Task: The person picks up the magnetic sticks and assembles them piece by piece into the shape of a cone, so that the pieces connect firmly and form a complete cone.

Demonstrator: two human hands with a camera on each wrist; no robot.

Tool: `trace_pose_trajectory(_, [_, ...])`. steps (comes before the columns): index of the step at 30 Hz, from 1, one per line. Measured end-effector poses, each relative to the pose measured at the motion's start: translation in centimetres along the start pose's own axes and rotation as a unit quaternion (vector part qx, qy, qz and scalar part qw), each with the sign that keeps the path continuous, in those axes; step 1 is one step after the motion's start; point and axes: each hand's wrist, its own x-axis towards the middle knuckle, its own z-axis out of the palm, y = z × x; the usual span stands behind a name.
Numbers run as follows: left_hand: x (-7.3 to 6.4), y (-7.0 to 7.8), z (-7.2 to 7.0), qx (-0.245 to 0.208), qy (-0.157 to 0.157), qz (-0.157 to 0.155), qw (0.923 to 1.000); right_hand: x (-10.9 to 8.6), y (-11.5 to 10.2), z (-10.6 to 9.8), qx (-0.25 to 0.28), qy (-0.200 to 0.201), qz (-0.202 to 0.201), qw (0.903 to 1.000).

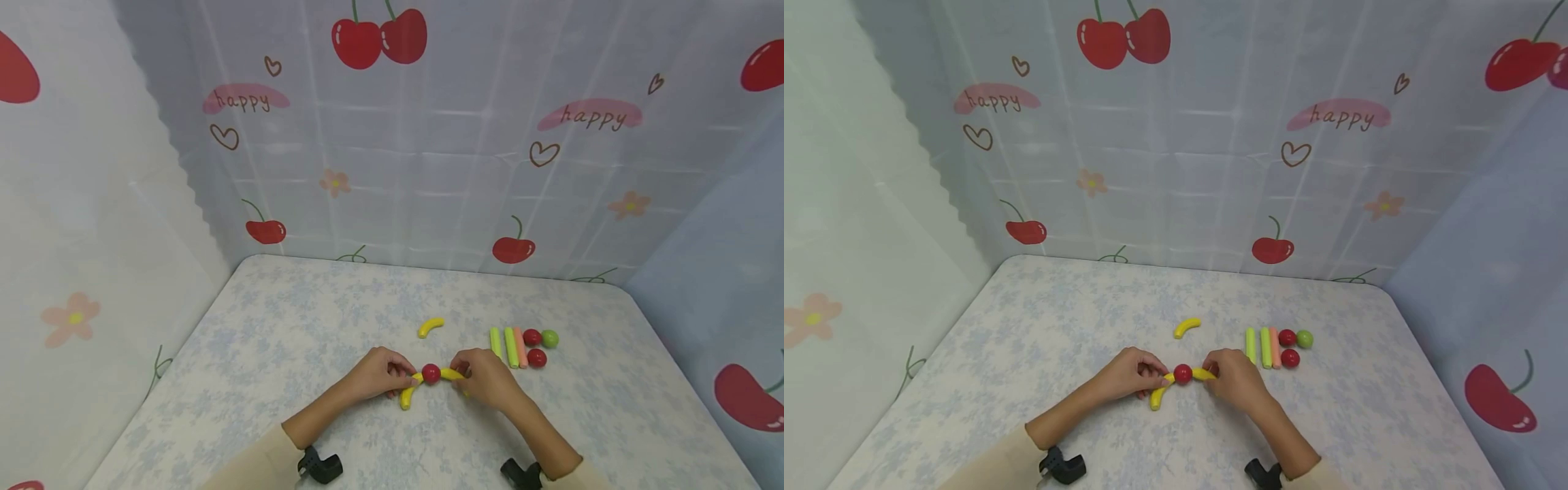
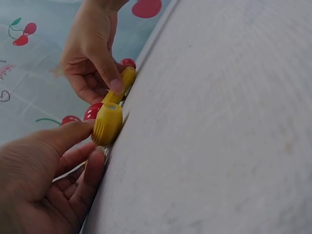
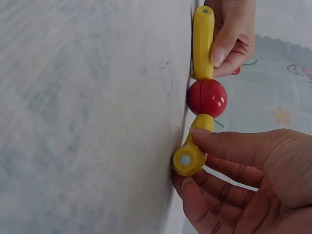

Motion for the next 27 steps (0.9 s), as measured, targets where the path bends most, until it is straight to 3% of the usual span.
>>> trace_pose_trajectory(6, [0.0,0.4,-0.3,0.023,-0.008,0.010,0.9996,0.6,-0.3,0.0,0.005,0.007,-0.022,0.9997])
trace_pose_trajectory(18, [-0.5,1.3,-0.5,0.058,-0.026,-0.008,0.9979,1.4,-0.7,0.3,0.005,0.008,-0.039,0.9992])
trace_pose_trajectory(22, [-0.5,1.2,-0.9,0.071,-0.017,-0.014,0.9972,1.6,-0.6,0.5,0.005,0.010,-0.054,0.9985])
trace_pose_trajectory(27, [-0.3,0.9,-1.2,0.051,0.000,-0.025,0.9984,2.0,-0.6,0.8,0.009,0.007,-0.065,0.9978])
